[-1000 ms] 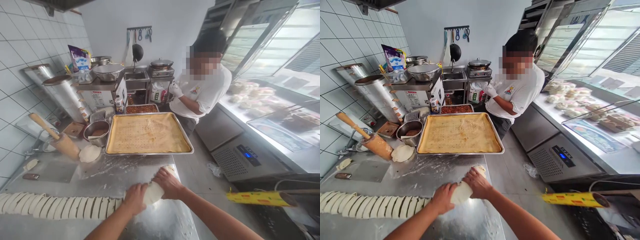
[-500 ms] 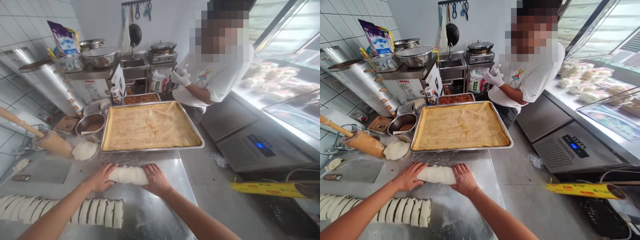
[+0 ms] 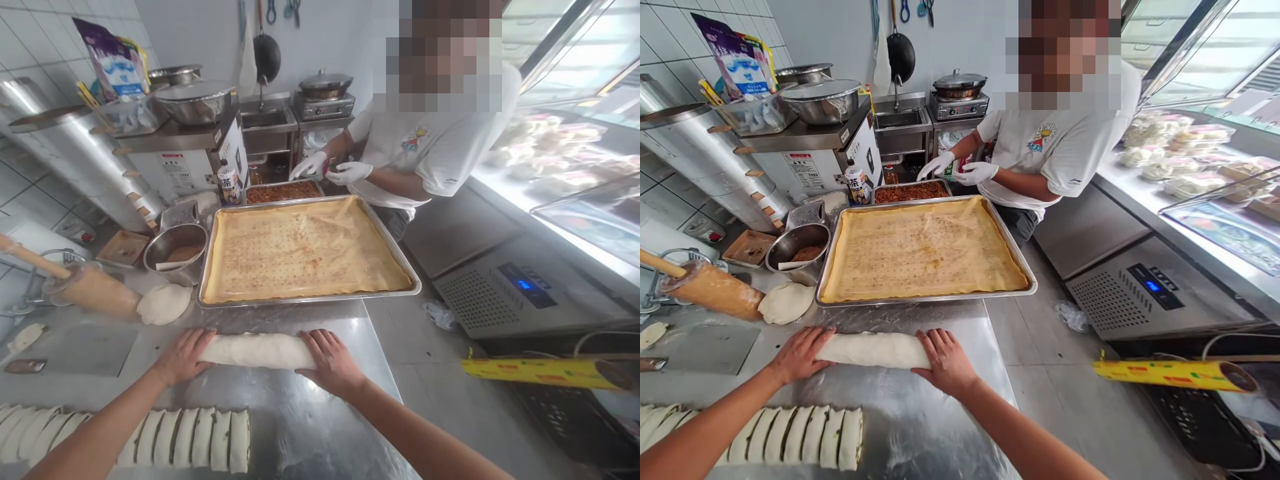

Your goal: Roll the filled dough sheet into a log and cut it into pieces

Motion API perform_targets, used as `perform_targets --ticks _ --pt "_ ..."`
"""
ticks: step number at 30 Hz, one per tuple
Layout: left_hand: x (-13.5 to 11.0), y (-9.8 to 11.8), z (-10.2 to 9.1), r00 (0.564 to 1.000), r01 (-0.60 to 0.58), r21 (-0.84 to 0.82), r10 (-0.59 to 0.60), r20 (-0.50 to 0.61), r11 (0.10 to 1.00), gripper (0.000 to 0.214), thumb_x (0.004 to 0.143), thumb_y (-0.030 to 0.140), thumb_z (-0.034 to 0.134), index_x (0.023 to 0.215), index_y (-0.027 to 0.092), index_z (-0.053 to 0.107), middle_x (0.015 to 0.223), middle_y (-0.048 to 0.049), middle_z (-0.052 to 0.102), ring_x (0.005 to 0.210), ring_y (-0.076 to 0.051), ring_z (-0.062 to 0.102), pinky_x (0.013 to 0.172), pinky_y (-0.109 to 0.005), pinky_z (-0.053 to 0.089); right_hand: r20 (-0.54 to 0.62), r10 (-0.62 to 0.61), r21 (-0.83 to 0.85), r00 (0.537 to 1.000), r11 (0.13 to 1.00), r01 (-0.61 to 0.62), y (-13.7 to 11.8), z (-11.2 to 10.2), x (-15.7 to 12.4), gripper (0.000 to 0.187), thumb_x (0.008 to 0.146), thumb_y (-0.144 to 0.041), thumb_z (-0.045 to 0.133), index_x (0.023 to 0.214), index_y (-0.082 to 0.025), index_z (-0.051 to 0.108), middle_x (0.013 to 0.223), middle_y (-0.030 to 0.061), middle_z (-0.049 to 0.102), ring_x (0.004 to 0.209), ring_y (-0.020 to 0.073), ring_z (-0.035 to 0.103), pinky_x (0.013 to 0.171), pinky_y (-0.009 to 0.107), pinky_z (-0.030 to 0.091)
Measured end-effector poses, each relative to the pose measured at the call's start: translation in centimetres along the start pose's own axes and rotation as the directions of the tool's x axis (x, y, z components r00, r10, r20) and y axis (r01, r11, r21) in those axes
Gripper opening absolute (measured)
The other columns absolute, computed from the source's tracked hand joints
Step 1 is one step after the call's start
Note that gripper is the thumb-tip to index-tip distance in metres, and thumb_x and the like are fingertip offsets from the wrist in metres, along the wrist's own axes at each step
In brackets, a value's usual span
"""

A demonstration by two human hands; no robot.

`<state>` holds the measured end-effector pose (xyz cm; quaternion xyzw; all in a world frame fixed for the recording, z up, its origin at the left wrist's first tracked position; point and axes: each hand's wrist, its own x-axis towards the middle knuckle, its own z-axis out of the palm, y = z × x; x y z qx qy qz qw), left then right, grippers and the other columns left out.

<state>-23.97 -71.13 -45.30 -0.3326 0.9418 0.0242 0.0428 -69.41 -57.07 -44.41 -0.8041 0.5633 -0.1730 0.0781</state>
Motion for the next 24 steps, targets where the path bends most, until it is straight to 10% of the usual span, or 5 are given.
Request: perform_targets --ticks 6,10,15,19,24 --pt "-0.3 0.7 -1.7 0.997 0.076 0.012 -0.076 0.011 0.997 0.062 0.093 0.049 0.062 0.149 0.022 0.056 0.136 -0.0166 0.066 0.123 -0.038 0.062 0.112 -0.057 0.045 0.047 -0.033 0.024 0.998 0.999 0.032 1.8 -0.8 -0.5 0.071 0.092 -0.067 0.062 0.141 -0.017 0.056 0.119 0.0162 0.07 0.106 0.0324 0.064 0.093 0.049 0.051" --pt "3.7 8.7 -4.3 0.995 0.083 -0.121 -0.089 -0.044 0.989 0.085 0.095 0.049 0.058 0.167 0.024 0.021 0.158 -0.0143 0.049 0.145 -0.038 0.045 0.125 -0.057 0.029 0.025 0.103 -0.003 0.994 0.995 -0.103 -0.1 -0.8 -0.5 0.096 0.084 -0.075 0.067 0.154 -0.014 0.043 0.133 0.0225 0.062 0.123 0.0397 0.054 0.106 0.056 0.044" --pt "12.1 18.1 -4.4 0.999 -0.012 -0.263 0.023 0.039 0.965 0.096 0.08 0.083 0.062 0.152 0.021 0.046 0.139 -0.0165 0.062 0.125 -0.037 0.058 0.107 -0.051 0.046 -0.001 0.143 -0.028 0.99 0.989 -0.143 -0.4 0.7 -0.3 0.103 0.079 -0.075 0.072 0.15 -0.007 0.043 0.127 0.023 0.065 0.111 0.0378 0.059 0.095 0.052 0.051" --pt "13.1 17.9 -3.5 0.998 -0.007 -0.23 0.022 0.064 0.973 0.063 0.091 0.072 0.057 0.127 0.021 0.063 0.113 -0.0144 0.068 0.107 -0.033 0.064 0.094 -0.047 0.05 0.021 -0.04 -0.047 0.999 0.998 0.041 2.0 0.3 -0.6 0.053 0.095 -0.057 0.063 0.128 -0.014 0.062 0.102 0.0134 0.07 0.089 0.0285 0.062 0.078 0.043 0.051" --pt "9.6 14.1 -3.0 0.999 0.048 -0.145 -0.047 0.016 0.988 0.084 0.087 0.078 0.058 0.149 0.022 0.05 0.141 -0.0177 0.06 0.127 -0.04 0.055 0.107 -0.056 0.042 0.025 0.014 -0.05 1.0 0.999 -0.013 3.1 -1.3 -1.0 0.072 0.088 -0.07 0.066 0.134 -0.015 0.059 0.114 0.0168 0.069 0.101 0.0325 0.062 0.087 0.047 0.05"
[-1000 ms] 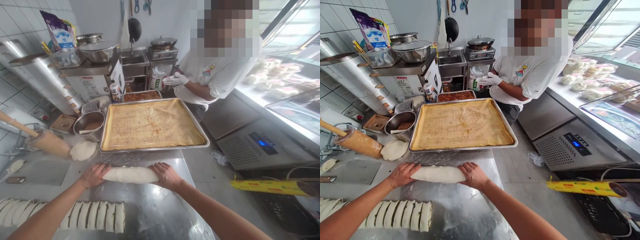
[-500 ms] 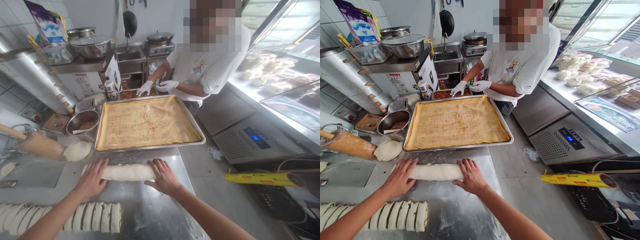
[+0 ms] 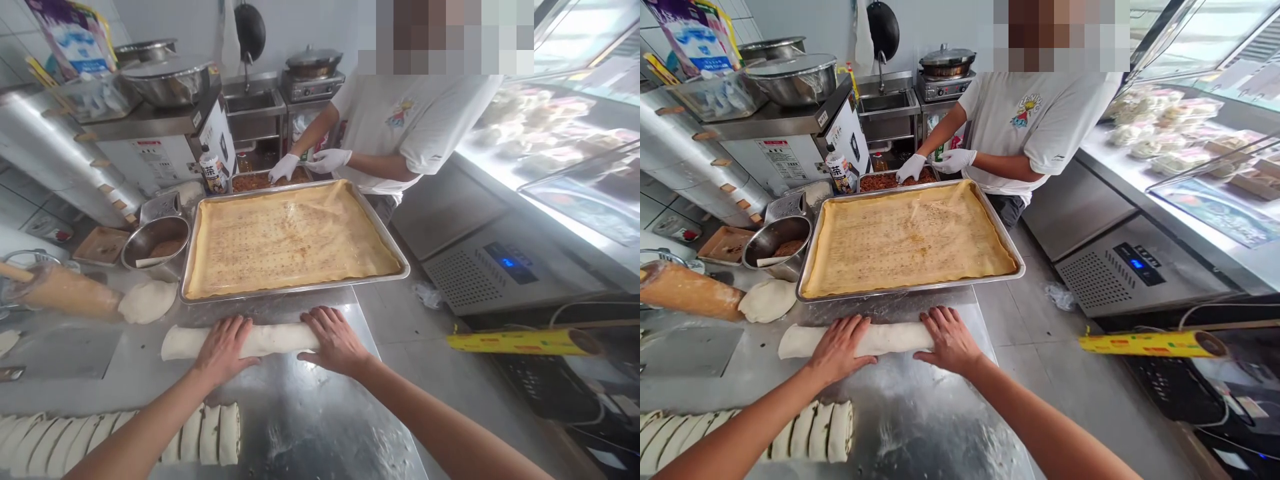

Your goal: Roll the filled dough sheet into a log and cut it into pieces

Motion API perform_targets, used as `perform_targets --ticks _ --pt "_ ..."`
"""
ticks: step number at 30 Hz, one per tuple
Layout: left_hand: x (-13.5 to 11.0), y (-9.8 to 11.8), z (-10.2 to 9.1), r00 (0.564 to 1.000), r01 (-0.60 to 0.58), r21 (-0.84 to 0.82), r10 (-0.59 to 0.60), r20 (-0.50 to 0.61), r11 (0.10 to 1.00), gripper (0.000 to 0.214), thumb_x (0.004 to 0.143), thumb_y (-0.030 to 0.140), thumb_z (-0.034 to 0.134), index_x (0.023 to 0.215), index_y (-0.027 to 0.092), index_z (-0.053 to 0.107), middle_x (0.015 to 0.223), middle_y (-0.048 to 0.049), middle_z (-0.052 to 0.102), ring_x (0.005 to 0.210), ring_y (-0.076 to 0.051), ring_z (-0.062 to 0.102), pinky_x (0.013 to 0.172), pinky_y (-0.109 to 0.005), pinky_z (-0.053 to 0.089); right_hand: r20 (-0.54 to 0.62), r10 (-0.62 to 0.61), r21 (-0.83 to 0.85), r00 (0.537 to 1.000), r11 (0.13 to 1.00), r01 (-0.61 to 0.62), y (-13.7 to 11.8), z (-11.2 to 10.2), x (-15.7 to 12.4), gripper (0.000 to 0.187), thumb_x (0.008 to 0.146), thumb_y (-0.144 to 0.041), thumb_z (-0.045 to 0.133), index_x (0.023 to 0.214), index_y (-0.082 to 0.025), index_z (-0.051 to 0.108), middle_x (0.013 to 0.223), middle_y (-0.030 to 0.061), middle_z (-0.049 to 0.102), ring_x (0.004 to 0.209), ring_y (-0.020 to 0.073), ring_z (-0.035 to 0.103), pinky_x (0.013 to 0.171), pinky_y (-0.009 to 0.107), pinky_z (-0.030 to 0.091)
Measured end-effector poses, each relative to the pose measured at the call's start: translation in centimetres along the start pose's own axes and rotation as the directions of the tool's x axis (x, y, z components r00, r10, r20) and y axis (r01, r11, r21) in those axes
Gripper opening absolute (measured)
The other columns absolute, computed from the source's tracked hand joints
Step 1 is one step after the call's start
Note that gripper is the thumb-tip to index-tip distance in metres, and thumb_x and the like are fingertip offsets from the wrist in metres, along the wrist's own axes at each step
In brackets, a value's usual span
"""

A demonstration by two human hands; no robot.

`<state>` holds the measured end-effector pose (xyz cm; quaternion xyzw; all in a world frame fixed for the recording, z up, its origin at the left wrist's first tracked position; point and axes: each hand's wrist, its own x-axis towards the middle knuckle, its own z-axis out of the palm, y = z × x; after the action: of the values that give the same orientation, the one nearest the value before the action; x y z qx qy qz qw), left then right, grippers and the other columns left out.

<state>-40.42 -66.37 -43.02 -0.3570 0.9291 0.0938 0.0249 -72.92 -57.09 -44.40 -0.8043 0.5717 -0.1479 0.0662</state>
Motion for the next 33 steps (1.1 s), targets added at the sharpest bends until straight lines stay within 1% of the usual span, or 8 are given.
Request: perform_targets --ticks 4,6,10,17,20,23,26,33 --pt "-1.0 -2.1 0.1 0.997 -0.038 0.085 0.032 0.068 0.996 0.06 0.097 0.066 0.053 0.136 0.021 0.063 0.117 -0.0146 0.07 0.109 -0.034 0.064 0.094 -0.049 0.049 -0.001 -0.062 -0.01 0.998 0.998 0.062 0.3 -0.1 -0.3 0.056 0.096 -0.059 0.061 0.129 -0.014 0.063 0.105 0.0146 0.071 0.093 0.0292 0.063 0.082 0.044 0.051" --pt "-1.6 -3.1 0.2 0.999 -0.018 0.112 0.014 0.037 0.994 0.061 0.095 0.066 0.055 0.139 0.024 0.061 0.123 -0.0144 0.069 0.111 -0.035 0.064 0.095 -0.049 0.05 0.023 -0.068 -0.002 0.997 0.998 0.068 0.7 -0.2 -0.4 0.055 0.096 -0.06 0.061 0.13 -0.016 0.063 0.105 0.0133 0.071 0.093 0.0283 0.064 0.081 0.043 0.051" --pt "-4.1 -6.6 0.7 0.995 0.092 0.127 -0.085 -0.06 0.988 0.079 0.088 0.078 0.056 0.146 0.025 0.056 0.137 -0.0161 0.065 0.124 -0.038 0.061 0.105 -0.053 0.047 0.023 0.035 0.018 0.999 0.999 -0.036 0.8 -0.5 -0.9 0.077 0.089 -0.073 0.063 0.139 -0.015 0.056 0.118 0.0169 0.068 0.103 0.0325 0.063 0.09 0.048 0.05" --pt "-8.9 -13.8 1.1 0.995 0.06 0.145 -0.048 -0.09 0.988 0.072 0.089 0.073 0.061 0.142 0.025 0.058 0.135 -0.0135 0.068 0.122 -0.036 0.065 0.105 -0.051 0.05 0.053 0.191 -0.087 0.98 0.979 -0.186 -2.3 -1.6 0.1 0.071 0.087 -0.051 0.075 0.141 -0.01 0.055 0.129 0.0215 0.065 0.11 0.036 0.06 0.098 0.051 0.048" --pt "-10.0 -15.2 1.1 0.992 0.022 0.169 0.0 -0.125 0.985 0.063 0.092 0.069 0.06 0.136 0.023 0.062 0.122 -0.0123 0.074 0.113 -0.032 0.069 0.102 -0.048 0.053 0.063 0.207 -0.063 0.976 0.977 -0.203 -4.3 -1.2 1.7 0.084 0.079 -0.055 0.081 0.144 -0.011 0.052 0.133 0.0205 0.063 0.116 0.0378 0.057 0.102 0.051 0.046" --pt "-10.8 -16.4 1.2 0.989 -0.013 0.17 0.038 -0.145 0.985 0.075 0.089 0.07 0.064 0.146 0.023 0.053 0.132 -0.0133 0.069 0.122 -0.033 0.066 0.107 -0.049 0.051 0.104 0.082 -0.01 0.991 0.997 -0.081 -5.1 -0.2 2.7 0.075 0.087 -0.062 0.072 0.144 -0.017 0.053 0.123 0.0151 0.067 0.108 0.0336 0.061 0.093 0.047 0.048" --pt "-11.5 -17.6 1.5 0.987 -0.01 0.189 0.039 -0.156 0.982 0.073 0.09 0.07 0.062 0.144 0.021 0.054 0.128 -0.0141 0.071 0.119 -0.034 0.067 0.105 -0.049 0.053 0.088 0.03 -0.016 0.996 0.999 -0.028 -5.0 0.4 2.8 0.061 0.096 -0.061 0.061 0.139 -0.017 0.057 0.118 0.0146 0.068 0.102 0.0313 0.062 0.089 0.046 0.047" --pt "-12.3 -19.8 2.0 0.995 -0.009 0.156 0.025 -0.095 0.988 0.069 0.093 0.059 0.065 0.15 0.023 0.049 0.137 -0.0132 0.068 0.125 -0.033 0.064 0.109 -0.048 0.052 -0.014 0.042 -0.059 0.999 0.997 -0.043 -4.0 0.8 1.9 0.069 0.09 -0.068 0.066 0.134 -0.015 0.06 0.111 0.0151 0.069 0.096 0.0311 0.062 0.086 0.045 0.047"
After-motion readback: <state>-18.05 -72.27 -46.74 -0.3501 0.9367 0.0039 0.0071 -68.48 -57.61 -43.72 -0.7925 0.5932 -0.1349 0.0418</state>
